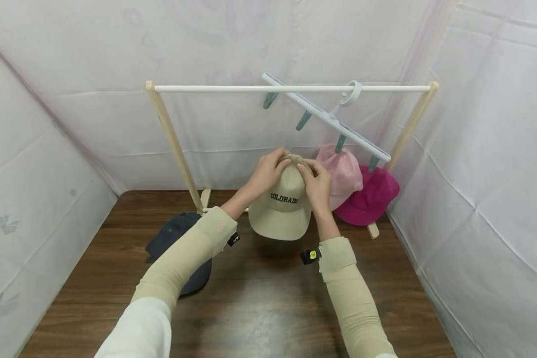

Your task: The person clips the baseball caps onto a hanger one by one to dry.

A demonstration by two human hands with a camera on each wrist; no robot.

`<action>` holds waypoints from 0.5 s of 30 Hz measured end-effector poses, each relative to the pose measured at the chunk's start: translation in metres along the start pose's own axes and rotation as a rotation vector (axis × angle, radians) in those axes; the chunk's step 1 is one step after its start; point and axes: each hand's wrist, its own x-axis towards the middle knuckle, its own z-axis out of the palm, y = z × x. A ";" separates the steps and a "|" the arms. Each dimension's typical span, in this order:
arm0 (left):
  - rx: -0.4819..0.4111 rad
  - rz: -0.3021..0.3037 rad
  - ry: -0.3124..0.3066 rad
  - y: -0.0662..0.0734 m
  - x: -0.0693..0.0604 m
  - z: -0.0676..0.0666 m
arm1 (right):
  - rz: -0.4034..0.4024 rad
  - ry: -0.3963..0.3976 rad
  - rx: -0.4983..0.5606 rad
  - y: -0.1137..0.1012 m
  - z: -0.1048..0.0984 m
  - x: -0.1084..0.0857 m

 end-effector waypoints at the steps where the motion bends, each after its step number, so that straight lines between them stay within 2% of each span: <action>1: 0.001 0.003 -0.001 0.001 0.002 -0.001 | -0.007 0.004 -0.002 -0.001 0.000 0.002; 11: 0.015 0.010 -0.010 0.017 0.024 -0.009 | -0.063 0.027 0.003 -0.012 -0.006 0.022; 15: 0.027 0.016 -0.036 0.019 0.034 -0.012 | -0.053 0.015 0.004 -0.030 -0.008 0.021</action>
